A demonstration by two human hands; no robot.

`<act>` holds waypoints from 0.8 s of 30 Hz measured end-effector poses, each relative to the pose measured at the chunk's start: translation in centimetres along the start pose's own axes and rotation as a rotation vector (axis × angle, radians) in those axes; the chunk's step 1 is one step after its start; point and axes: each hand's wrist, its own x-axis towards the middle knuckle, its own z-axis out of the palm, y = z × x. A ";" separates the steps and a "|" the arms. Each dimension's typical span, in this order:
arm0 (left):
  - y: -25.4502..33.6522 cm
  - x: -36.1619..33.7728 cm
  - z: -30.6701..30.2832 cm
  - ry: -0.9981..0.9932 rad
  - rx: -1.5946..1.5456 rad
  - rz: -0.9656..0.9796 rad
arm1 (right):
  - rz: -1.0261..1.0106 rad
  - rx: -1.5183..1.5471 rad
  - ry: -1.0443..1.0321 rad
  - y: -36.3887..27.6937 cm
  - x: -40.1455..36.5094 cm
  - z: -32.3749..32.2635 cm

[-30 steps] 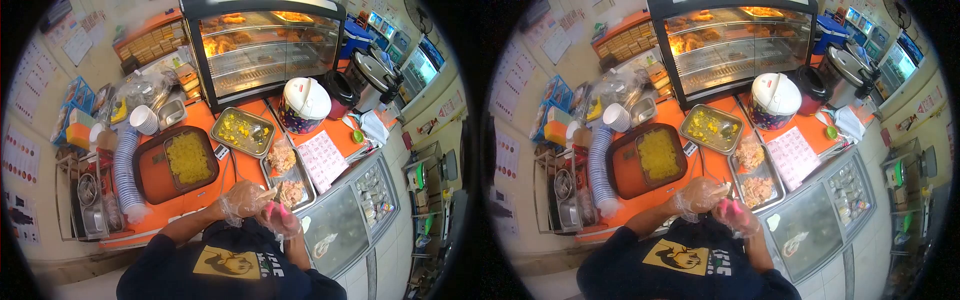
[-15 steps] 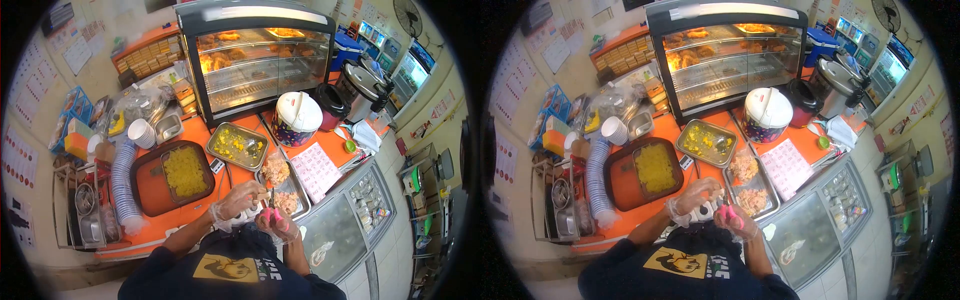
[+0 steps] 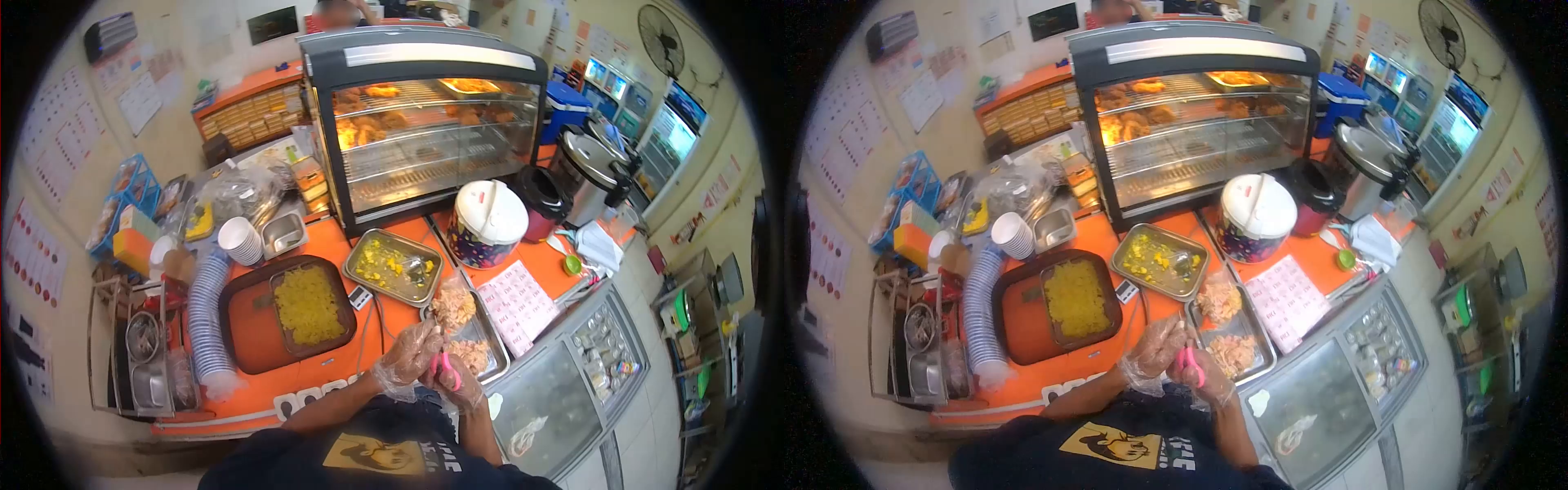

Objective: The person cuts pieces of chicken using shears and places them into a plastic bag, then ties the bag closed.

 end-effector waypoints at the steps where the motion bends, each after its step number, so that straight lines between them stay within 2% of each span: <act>1: -0.1 0.2 -0.1 -0.009 0.082 0.073 | -0.013 0.036 -0.001 -0.1 0.0 0.0; 3: -0.9 0.0 -0.2 -0.014 0.244 0.210 | -0.029 0.112 -0.012 0.5 -0.3 0.2; 4: -2.4 -0.3 -0.2 -0.010 0.442 0.465 | 0.005 0.152 -0.023 1.1 -0.4 -0.2; 7: -2.6 -0.8 0.0 0.096 0.678 0.761 | -0.014 0.095 0.008 0.8 -0.7 0.1; 8: -2.9 -1.1 0.0 0.052 0.664 0.668 | 0.067 0.127 0.048 1.6 -1.2 -0.4; 9: -3.2 -1.4 -0.1 0.008 0.648 0.577 | 0.039 0.159 0.023 1.7 -1.2 -0.4; 11: -3.4 -1.6 -0.2 -0.056 0.671 0.498 | -0.022 0.221 -0.026 1.7 -1.2 -0.3; 13: -2.1 -1.3 -0.3 -0.096 0.753 0.523 | -0.016 0.243 -0.051 1.8 -1.3 -0.6; 16: -0.6 -0.5 -0.1 -0.079 0.488 0.279 | 0.006 0.317 -0.084 1.9 -1.5 -1.0; 20: -1.1 -0.8 -0.5 -0.190 0.513 0.178 | -0.063 0.379 -0.205 2.5 -1.6 -1.5; 23: -1.8 -1.3 -0.4 -0.228 0.563 0.170 | -0.032 0.494 -0.285 3.0 -1.7 -1.7; 24: -2.2 -1.6 -0.5 -0.231 0.588 0.199 | -0.016 0.491 -0.211 3.7 -2.1 -1.9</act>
